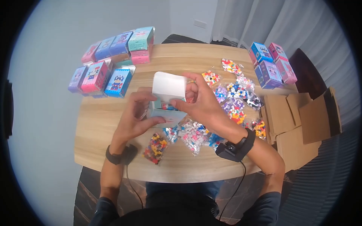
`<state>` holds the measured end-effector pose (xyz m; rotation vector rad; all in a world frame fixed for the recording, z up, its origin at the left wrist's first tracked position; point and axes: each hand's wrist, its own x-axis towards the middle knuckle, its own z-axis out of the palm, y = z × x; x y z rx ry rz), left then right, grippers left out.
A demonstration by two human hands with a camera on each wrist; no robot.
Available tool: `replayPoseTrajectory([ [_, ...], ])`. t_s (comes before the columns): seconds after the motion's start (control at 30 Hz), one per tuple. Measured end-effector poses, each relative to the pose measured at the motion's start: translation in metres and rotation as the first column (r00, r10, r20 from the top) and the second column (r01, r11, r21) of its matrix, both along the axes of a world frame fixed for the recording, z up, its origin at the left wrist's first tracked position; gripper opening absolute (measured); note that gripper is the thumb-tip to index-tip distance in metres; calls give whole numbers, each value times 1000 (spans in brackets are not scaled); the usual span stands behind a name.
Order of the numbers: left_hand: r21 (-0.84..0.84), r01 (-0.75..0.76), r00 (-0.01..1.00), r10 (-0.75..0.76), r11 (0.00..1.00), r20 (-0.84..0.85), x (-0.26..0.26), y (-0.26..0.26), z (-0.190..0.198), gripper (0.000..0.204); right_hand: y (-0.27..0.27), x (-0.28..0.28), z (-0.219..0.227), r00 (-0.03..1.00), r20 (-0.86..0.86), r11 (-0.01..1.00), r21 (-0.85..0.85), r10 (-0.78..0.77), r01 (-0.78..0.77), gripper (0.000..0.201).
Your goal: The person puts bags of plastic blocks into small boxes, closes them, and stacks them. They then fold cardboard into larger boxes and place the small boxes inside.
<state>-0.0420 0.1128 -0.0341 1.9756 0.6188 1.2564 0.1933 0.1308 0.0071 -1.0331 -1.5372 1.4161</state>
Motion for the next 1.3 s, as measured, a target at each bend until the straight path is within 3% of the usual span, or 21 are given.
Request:
replayPoseTrajectory([
  [0.03, 3, 9, 999, -9, 1000, -54, -1, 0, 1, 64, -4, -2, 0, 1000, -3, 1000, -2, -3, 3, 76],
  [0.13, -7, -33, 993, 31, 999, -118, -1, 2, -3, 60, -9, -4, 0, 960, -268, 986, -158, -87, 45, 67],
  [0.17, -9, -32, 992, 31, 999, -120, 3, 0, -5, 60, -9, 1, -2, 992, -129, 998, -59, 6, -14, 60],
  [0.23, -235, 65, 950, 12, 970, 313, 15, -5, -6, 56, -8, 1, 0, 998, 7, 980, 185, 69, -70, 46],
  [0.27, -234, 59, 950, 17, 970, 311, 17, -6, -4, 56, -8, 1, 1, 995, 70, 948, 303, 76, -94, 40],
  [0.3, -226, 53, 932, 33, 973, 362, 18, -8, 1, 56, -4, 1, 4, 989, 141, 818, 563, 47, -120, 41],
  [0.4, -212, 12, 927, 69, 977, 370, 19, -13, 7, 56, -9, -1, 17, 982, 180, 688, 706, 52, -166, 40],
  [0.47, -205, -12, 941, 81, 979, 328, 20, -16, 8, 54, -12, -5, 19, 971, 237, 843, 519, 16, -141, 37],
  [0.57, -250, -110, 957, 171, 962, 234, 21, -17, 8, 59, -16, -11, 5, 990, 142, 903, 427, -8, -54, 37],
  [0.63, 42, -372, 917, 374, 927, -138, 17, -16, 10, 80, -19, -14, 8, 994, 82, 929, 368, -66, 32, 38],
  [0.67, 44, -369, 918, 372, 928, -135, 20, -20, 18, 80, -19, -15, 11, 993, 71, 932, 356, -92, 61, 38],
  [0.73, 315, -479, 747, 569, 820, -345, 32, -34, 35, 105, -18, -17, 15, 985, 57, 905, 407, -162, 125, 39],
  [0.8, 288, -504, 731, 579, 815, -361, 40, -35, 31, 110, -16, -16, 12, 977, 52, 871, 465, -207, 159, 40],
  [0.87, 106, -519, 771, 518, 848, -371, 42, -34, 23, 107, -12, -18, 4, 972, 158, 785, 618, -173, 39, 42],
  [0.9, 104, -522, 768, 520, 846, -373, 40, -33, 24, 107, -12, -19, 2, 968, 192, 750, 661, -164, -4, 43],
  [0.97, 202, -506, 773, 544, 839, -326, 36, -29, 28, 107, -23, -20, 10, 993, 84, 909, 414, -82, 40, 47],
  [1.03, 168, -523, 777, 548, 836, -310, 33, -27, 26, 106, -24, -20, 13, 998, 24, 961, 275, -52, 43, 49],
  [1.1, 135, -532, 783, 547, 836, -297, 33, -26, 25, 105, -24, -18, 14, 998, 51, 974, 227, -27, 14, 51],
  [1.17, 290, -527, 746, 598, 799, -293, 34, -25, 23, 107, -22, -19, 13, 999, 48, 979, 203, -23, 12, 52],
  [1.3, 395, -542, 708, 656, 742, -261, 33, -24, 24, 108, -22, -16, 15, 998, 59, 995, 100, 21, -27, 54],
])
